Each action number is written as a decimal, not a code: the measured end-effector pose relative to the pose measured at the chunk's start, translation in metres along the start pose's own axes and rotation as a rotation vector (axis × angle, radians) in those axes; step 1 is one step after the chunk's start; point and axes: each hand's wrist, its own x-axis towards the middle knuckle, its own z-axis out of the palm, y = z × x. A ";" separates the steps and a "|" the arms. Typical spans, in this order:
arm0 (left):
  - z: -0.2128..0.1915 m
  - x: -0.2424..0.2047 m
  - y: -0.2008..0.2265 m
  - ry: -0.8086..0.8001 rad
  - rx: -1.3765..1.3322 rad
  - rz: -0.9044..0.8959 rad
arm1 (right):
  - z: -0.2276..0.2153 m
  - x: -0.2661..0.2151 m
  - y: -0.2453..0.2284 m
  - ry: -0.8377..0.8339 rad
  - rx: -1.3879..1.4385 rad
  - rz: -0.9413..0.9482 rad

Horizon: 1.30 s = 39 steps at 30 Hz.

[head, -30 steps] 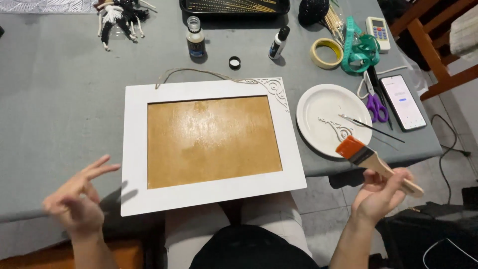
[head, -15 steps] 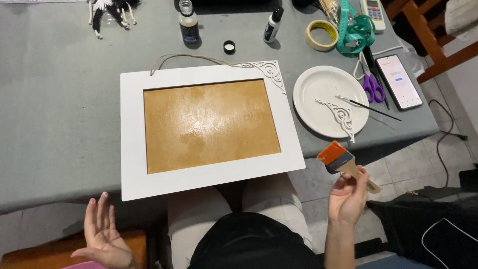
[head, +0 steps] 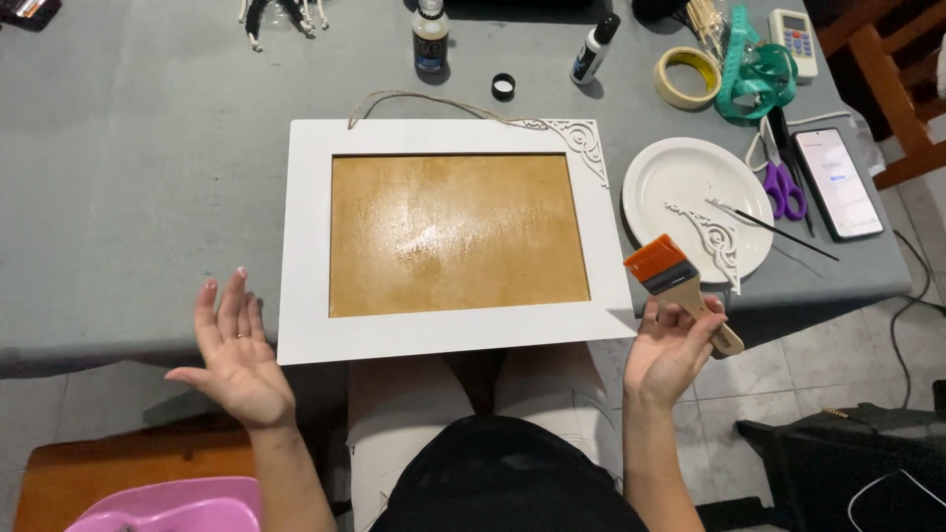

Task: Applying adhesive or paint to a wooden frame and attaching a decorative corner piece using a brush.

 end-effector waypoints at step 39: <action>0.029 0.021 -0.001 -0.291 0.441 0.082 | 0.005 0.027 0.004 0.051 -0.227 -0.203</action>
